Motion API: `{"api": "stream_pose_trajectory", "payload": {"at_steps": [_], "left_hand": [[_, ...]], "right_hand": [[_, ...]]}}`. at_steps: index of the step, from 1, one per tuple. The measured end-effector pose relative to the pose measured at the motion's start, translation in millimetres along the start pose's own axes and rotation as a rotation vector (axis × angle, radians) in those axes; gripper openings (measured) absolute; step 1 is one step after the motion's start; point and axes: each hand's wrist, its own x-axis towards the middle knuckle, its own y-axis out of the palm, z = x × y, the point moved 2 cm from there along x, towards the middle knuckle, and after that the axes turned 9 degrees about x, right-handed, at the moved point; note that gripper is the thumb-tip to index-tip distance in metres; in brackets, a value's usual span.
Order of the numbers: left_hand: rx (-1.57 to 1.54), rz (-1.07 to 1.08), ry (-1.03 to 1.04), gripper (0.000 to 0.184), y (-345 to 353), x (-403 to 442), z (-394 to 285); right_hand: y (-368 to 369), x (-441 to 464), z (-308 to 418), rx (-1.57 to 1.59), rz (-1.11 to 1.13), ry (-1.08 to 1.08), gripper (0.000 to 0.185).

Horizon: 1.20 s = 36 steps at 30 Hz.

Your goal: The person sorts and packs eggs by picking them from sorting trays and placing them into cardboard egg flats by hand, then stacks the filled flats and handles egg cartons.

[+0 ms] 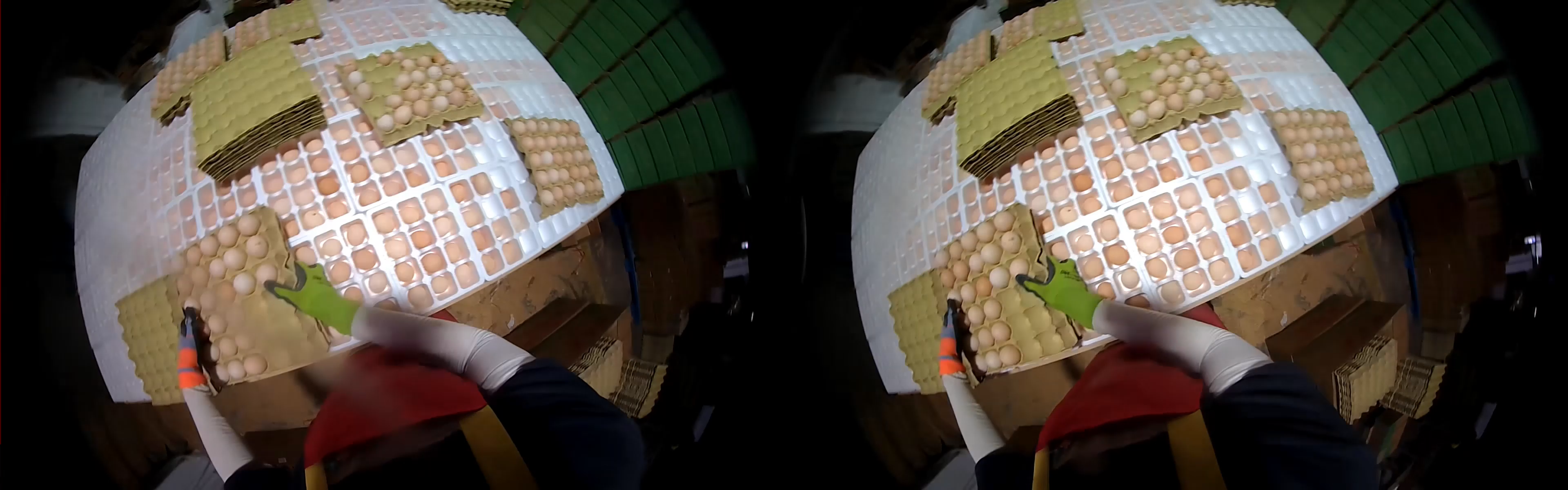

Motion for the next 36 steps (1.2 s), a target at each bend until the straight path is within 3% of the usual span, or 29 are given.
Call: {"api": "stream_pose_trajectory", "payload": {"at_steps": [3, 5, 6, 9, 10, 17, 19, 21, 25, 26, 27, 28, 29, 30, 31, 32, 35, 36], "left_hand": [[-0.227, 0.042, -0.099, 0.071, 29.6, -26.1, -48.0], [-0.225, 0.208, -0.095, 0.079, 12.3, -1.9, -26.2], [-0.216, 0.222, -0.084, 0.079, 11.4, -3.6, -19.6], [-0.263, 0.243, -0.031, 0.07, 2.5, -6.6, -9.6], [-0.261, 0.225, -0.028, 0.067, 4.2, -15.6, -22.8], [-0.216, 0.04, -0.101, 0.049, 66.9, -122.5, -147.5], [-0.229, 0.099, 0.032, 0.051, 69.0, -102.1, -120.6], [-0.185, 0.038, -0.017, 0.042, 89.1, -103.0, -110.0], [-0.253, -0.011, -0.025, 0.025, 189.0, -112.8, -127.2], [-0.301, -0.086, -0.059, 0.026, 234.7, -168.0, -198.2], [-0.347, -0.077, 0.097, 0.026, 252.5, -143.9, -170.1], [-0.365, -0.207, 0.135, 0.026, 282.1, -143.9, -176.5], [-0.166, -0.225, 0.243, 0.027, 299.6, -139.4, -177.7], [-0.116, -0.244, 0.094, 0.028, 313.4, -164.6, -216.4], [-0.221, -0.25, 0.249, 0.031, 327.4, -162.2, -221.8], [-0.249, -0.187, 0.183, 0.031, 334.7, -169.4, -235.2], [0.139, -0.304, 0.14, 0.045, 337.3, -106.7, -182.2], [0.112, -0.279, 0.137, 0.049, 333.4, -92.9, -169.8]], "right_hand": [[-1.5, -11.5, 16.9, -0.174, -0.059, -0.032, 0.087], [1.8, -18.0, 28.1, -0.2, -0.176, -0.079, 0.088], [10.0, -18.8, 21.6, -0.206, -0.137, -0.005, 0.087], [17.1, -24.9, 21.3, -0.157, -0.115, 0.038, 0.086], [18.1, -23.9, 22.6, -0.205, -0.091, 0.117, 0.084], [-44.9, -38.9, 64.5, 0.049, -0.024, 0.105, 0.079], [-76.3, -48.8, 64.5, 0.084, -0.063, 0.08, 0.076], [-124.2, -53.8, 68.9, 0.25, -0.065, 0.132, 0.071], [-219.2, -49.0, 44.7, 0.275, -0.102, 0.093, 0.062], [-244.5, -49.7, 47.0, 0.24, -0.129, 0.055, 0.059], [-265.9, -50.4, 47.9, 0.199, -0.147, 0.025, 0.055], [-285.5, -49.3, 48.8, 0.152, -0.159, -0.006, 0.052], [-303.8, -46.2, 49.7, 0.095, -0.162, -0.038, 0.049], [-316.6, -43.3, 51.2, 0.034, -0.154, -0.064, 0.046], [-325.4, -39.8, 53.6, -0.048, -0.144, -0.082, 0.043], [-333.0, -36.0, 56.1, -0.139, -0.134, -0.095, 0.04], [-344.7, -24.8, 42.6, -0.302, -0.098, -0.142, 0.032], [-348.0, -18.4, 2.5, -0.234, -0.081, -0.301, 0.031]]}}
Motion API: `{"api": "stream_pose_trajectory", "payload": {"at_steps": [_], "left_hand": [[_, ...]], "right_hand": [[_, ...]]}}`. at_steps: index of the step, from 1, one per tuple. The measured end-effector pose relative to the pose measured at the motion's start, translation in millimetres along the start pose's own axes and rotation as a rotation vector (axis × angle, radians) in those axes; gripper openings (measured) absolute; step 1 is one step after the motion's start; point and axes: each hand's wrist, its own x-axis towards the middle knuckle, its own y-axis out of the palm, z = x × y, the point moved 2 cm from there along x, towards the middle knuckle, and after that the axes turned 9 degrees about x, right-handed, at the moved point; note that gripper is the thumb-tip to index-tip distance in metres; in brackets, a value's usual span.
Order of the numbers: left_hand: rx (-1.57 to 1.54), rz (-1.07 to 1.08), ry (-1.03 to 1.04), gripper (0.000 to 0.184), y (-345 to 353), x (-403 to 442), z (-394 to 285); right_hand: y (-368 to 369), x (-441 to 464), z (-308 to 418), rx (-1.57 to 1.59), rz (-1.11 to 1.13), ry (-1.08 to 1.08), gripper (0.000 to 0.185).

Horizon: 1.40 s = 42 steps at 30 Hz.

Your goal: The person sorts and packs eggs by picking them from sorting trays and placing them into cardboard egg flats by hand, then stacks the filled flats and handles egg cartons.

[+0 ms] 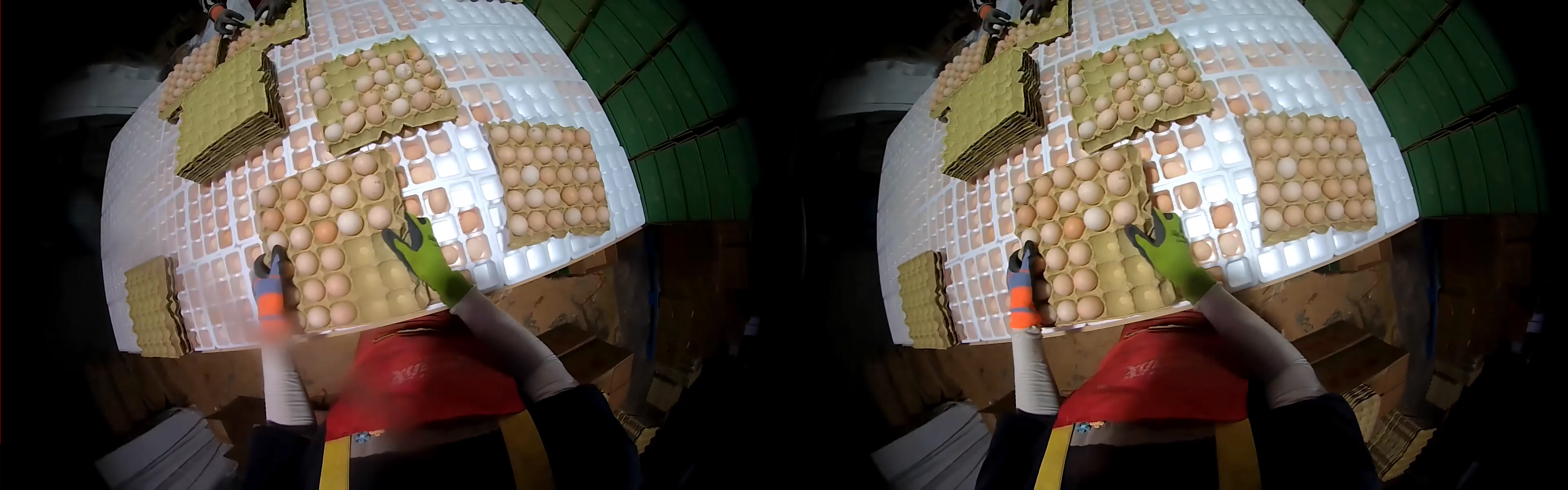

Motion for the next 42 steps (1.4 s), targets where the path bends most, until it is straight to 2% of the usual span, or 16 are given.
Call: {"api": "stream_pose_trajectory", "payload": {"at_steps": [2, 5, 7, 12, 17, 20, 23, 27, 29, 31, 34, 36, 37, 39, 41, 42], "left_hand": [[-0.141, 0.123, -0.05, 0.052, -11.1, -31.5, -42.3], [0.477, -0.488, 0.359, 0.056, -19.6, -39.3, -48.7], [0.334, -0.522, 0.512, 0.045, -18.7, -67.9, -88.8], [0.256, -0.248, 0.91, 0.034, 16.0, -105.6, -159.9], [0.579, -0.166, 1.065, 0.038, 42.6, -91.8, -184.8], [0.764, -0.053, 1.093, 0.042, 57.2, -70.6, -174.0], [0.744, 0.082, 1.059, 0.038, 37.9, -67.5, -184.9], [0.059, 0.237, 0.717, 0.039, 6.4, -58.4, -179.7], [-0.243, 0.313, 0.638, 0.04, 5.4, -50.9, -174.7], [0.375, 0.129, 0.866, 0.042, 18.7, -49.5, -208.4], [1.005, -0.007, 0.987, 0.046, 50.2, -31.0, -214.9], [0.8, -0.011, 1.101, 0.038, 41.5, -31.4, -214.7], [0.609, 0.068, 0.944, 0.038, 30.5, -29.6, -207.6], [-0.299, 0.414, 0.534, 0.04, 31.5, -8.5, -171.4], [-0.578, 0.576, 0.221, 0.052, -1.7, -28.2, -209.2], [-0.574, 0.585, 0.21, 0.052, 4.1, -22.0, -205.3]], "right_hand": [[-17.2, -1.5, -23.8, 0.103, 0.097, -0.109, 0.031], [-74.2, 30.4, 28.4, -0.008, -0.037, 0.154, 0.043], [-96.4, 49.0, 11.9, -0.56, -0.057, -0.147, 0.044], [-89.9, 52.2, -22.7, -0.957, 0.127, -0.358, 0.029], [-78.1, 49.5, 52.7, -0.575, -0.071, -0.319, 0.019], [-43.4, 52.1, 90.7, -0.452, 0.199, -0.339, 0.032], [-34.2, 54.1, 89.5, -0.39, 0.275, -0.256, 0.04], [-49.2, 69.7, 53.1, 0.283, 0.167, -0.009, 0.053], [-45.6, 85.3, 70.8, 0.136, 0.156, -0.05, 0.053], [-27.6, 104.2, 71.9, -0.352, 0.243, -0.166, 0.051], [-22.0, 110.0, 72.6, -0.428, 0.272, -0.117, 0.045], [-39.2, 108.4, 57.4, 0.122, 0.243, -0.027, 0.043], [-47.5, 112.9, 50.3, 0.609, 0.249, 0.322, 0.045], [-56.6, 115.9, 54.2, 0.91, 0.149, 0.397, 0.053], [-50.2, 129.8, 56.4, 0.863, 0.173, 0.368, 0.057], [-43.0, 139.6, 64.6, 0.264, 0.27, 0.107, 0.05]]}}
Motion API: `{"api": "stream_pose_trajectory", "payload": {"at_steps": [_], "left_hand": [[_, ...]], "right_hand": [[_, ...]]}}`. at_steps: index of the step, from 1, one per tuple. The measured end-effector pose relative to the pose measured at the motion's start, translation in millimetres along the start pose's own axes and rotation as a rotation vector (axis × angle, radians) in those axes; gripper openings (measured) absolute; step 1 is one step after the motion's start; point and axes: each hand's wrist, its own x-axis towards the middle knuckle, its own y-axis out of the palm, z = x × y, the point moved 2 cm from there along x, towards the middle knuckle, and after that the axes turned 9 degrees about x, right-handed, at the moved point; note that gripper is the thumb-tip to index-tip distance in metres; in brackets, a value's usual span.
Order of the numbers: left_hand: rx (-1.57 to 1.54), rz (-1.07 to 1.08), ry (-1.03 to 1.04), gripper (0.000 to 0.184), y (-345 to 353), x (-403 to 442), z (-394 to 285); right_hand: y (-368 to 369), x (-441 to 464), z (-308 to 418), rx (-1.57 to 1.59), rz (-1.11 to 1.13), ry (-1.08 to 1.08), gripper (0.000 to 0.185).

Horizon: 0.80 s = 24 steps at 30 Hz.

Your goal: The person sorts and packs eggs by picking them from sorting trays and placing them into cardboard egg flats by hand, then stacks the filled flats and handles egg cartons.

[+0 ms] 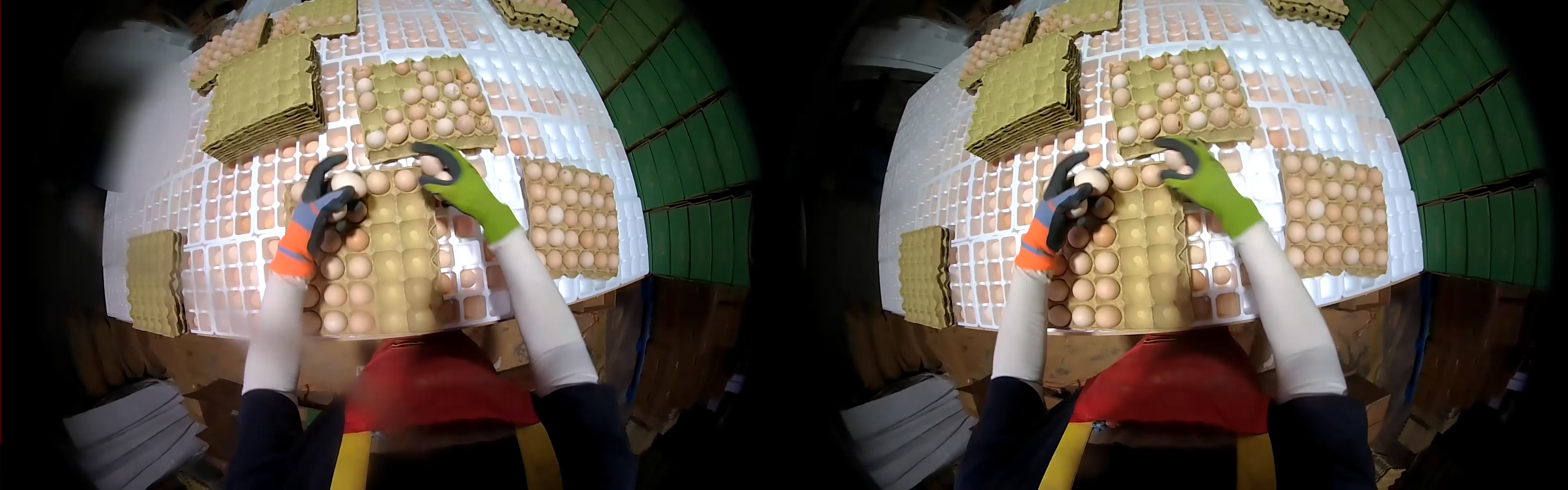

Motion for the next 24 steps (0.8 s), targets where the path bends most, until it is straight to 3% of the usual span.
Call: {"api": "stream_pose_trajectory", "payload": {"at_steps": [1, 3, 5, 6, 7, 9, 10, 13, 15, 19, 21, 23, 24], "left_hand": [[0.355, -0.062, 0.223, 0.049, -6.3, 18.4, 3.9], [1.05, -0.153, 0.676, 0.043, -3.9, 51.0, 11.8], [1.659, -0.016, 0.238, 0.036, 32.7, 47.0, -26.3], [1.753, -0.046, 0.355, 0.029, 31.5, 58.9, -9.8], [1.847, -0.091, 0.474, 0.022, 34.7, 65.0, -4.3], [1.75, 0.015, 0.46, 0.023, 29.5, 67.3, -7.7], [1.577, 0.008, 0.42, 0.024, 24.8, 61.8, -11.8], [1.278, -0.102, 0.427, 0.039, 19.3, 32.5, -18.8], [0.969, 0.005, 0.478, 0.042, 45.5, 4.1, -19.1], [1.225, 0.2, 0.728, 0.045, 133.7, -9.3, 18.7], [1.461, 0.193, 0.872, 0.028, 173.0, 4.0, 67.8], [1.835, 0.35, 0.527, 0.026, 205.9, 15.0, 87.3], [1.846, 0.347, 0.514, 0.026, 210.0, 13.5, 82.0]], "right_hand": [[8.7, 12.7, 4.5, -0.634, 0.084, -0.169, 0.044], [27.6, 27.8, -14.9, -1.245, 0.183, -0.428, 0.041], [20.3, 32.1, -16.8, -0.923, 0.176, -0.263, 0.036], [20.2, 30.5, 25.9, -1.018, 0.248, -0.076, 0.028], [6.4, 21.3, 29.9, -0.723, 0.123, 0.033, 0.041], [-39.4, -7.4, -2.2, -0.037, 0.073, 0.126, 0.039], [-57.8, -31.7, -2.4, -0.05, 0.065, 0.138, 0.039], [-84.8, -135.9, 10.4, -0.583, -0.1, -0.006, 0.037], [-81.3, -186.9, 20.8, -0.742, -0.2, 0.187, 0.041], [-60.2, -236.8, -19.7, -1.077, -0.126, 0.174, 0.042], [-54.6, -245.4, -30.5, -1.062, -0.065, 0.304, 0.046], [-61.1, -241.6, -34.1, -0.89, -0.153, 0.181, 0.045], [-66.1, -244.7, -34.1, -0.709, -0.23, 0.1, 0.045]]}}
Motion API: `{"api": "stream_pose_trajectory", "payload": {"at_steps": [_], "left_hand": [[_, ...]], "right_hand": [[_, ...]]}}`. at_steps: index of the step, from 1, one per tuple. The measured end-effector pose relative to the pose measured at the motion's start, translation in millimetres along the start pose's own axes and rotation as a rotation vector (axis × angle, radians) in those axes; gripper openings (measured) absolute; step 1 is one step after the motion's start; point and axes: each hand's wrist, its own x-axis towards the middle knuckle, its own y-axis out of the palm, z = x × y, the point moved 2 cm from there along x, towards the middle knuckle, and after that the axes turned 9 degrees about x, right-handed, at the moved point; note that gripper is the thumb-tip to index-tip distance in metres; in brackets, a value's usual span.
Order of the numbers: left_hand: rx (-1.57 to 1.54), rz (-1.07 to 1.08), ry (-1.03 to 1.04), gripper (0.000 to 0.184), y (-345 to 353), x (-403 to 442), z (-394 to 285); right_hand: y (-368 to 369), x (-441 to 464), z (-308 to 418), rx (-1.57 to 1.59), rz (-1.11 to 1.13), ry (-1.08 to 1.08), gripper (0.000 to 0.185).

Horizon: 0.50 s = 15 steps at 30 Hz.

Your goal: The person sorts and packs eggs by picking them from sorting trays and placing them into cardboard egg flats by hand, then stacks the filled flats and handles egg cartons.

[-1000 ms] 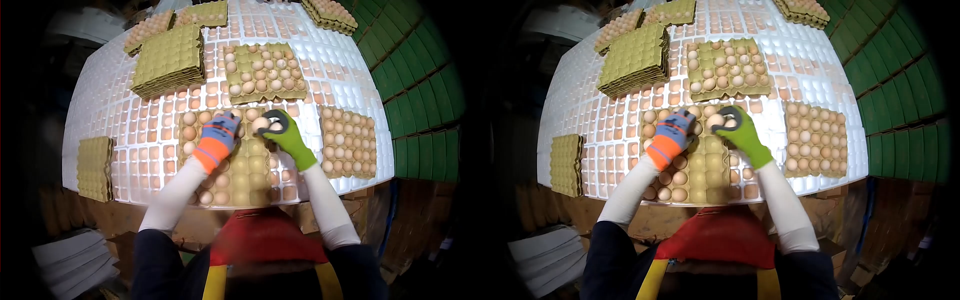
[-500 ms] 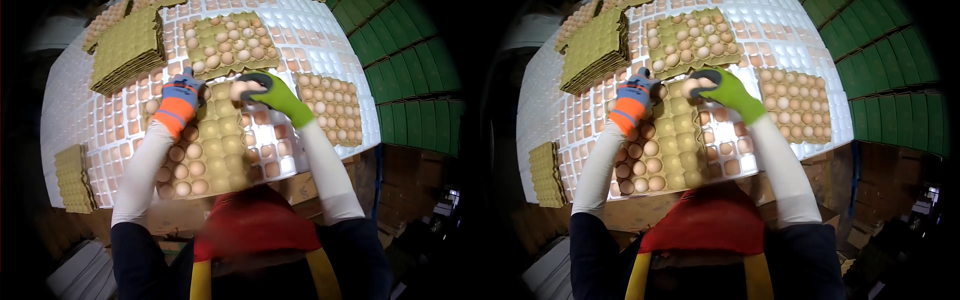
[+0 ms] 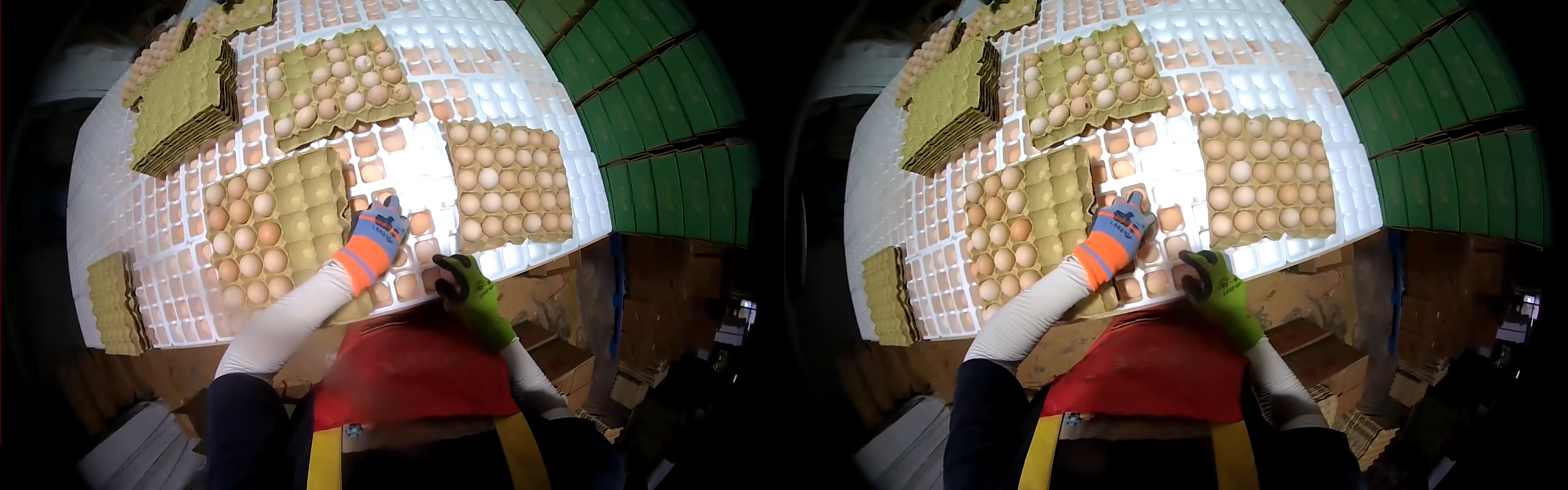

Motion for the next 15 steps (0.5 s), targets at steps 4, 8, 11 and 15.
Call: {"api": "stream_pose_trajectory", "payload": {"at_steps": [4, 8, 11, 15], "left_hand": [[-0.381, -0.166, -0.14, 0.028, -20.2, 20.6, -3.7], [-0.441, -0.258, -0.266, 0.031, 15.1, 62.2, -21.9], [-0.672, -0.448, -0.41, 0.032, 9.5, 62.8, -17.0], [-0.348, -0.428, -0.51, 0.043, 17.0, 98.9, -5.4]], "right_hand": [[-26.7, 7.2, -4.8, 0.907, 0.144, 0.529, 0.04], [-41.8, 25.0, -17.2, 1.129, 0.105, 0.355, 0.042], [-60.5, 58.3, -34.8, 0.938, 0.178, 0.227, 0.037], [-63.3, 134.0, -1.8, 0.364, -0.118, -0.257, 0.039]]}}
